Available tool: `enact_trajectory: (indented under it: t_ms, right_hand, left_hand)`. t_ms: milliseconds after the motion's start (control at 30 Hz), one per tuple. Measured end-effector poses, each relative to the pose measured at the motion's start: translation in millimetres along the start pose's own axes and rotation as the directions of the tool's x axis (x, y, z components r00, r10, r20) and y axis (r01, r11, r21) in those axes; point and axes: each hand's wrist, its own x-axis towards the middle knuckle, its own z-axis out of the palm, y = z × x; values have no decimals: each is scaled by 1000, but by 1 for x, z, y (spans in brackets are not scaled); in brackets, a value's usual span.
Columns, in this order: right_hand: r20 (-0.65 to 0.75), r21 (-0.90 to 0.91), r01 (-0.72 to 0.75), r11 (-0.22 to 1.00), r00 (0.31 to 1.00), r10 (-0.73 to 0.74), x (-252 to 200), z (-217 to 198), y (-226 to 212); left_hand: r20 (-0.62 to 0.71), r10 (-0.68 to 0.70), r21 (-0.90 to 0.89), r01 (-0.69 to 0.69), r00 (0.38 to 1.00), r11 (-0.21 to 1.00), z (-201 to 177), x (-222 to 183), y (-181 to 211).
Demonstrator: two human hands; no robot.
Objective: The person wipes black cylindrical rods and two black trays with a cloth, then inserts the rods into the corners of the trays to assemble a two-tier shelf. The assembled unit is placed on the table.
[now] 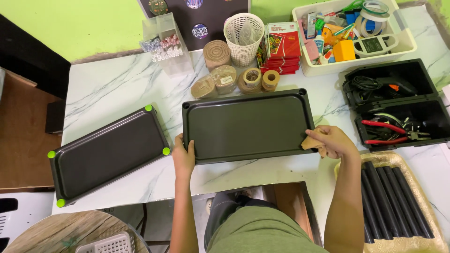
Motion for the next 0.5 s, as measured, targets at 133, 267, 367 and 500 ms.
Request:
enact_trajectory:
  t_ms: [133,267,367,500]
  right_hand:
    - [-25,1,29,1000,999,-29,-13,5,-15]
    - [-80,-4,40,999,996,-40,-26,2,-28]
    - [-102,-4,75,997,992,-75,-37,2,-38]
    - [-73,30,184,982,981,-182,-44,3,-41]
  left_hand:
    - [1,13,-1,-13,1000,1000,-3,6,4]
    - [64,-32,-156,42,997,987,-10,9,10]
    - [88,-85,-290,107,993,951,-17,9,18]
    - [87,-147,-527,171,985,832,-32,8,23]
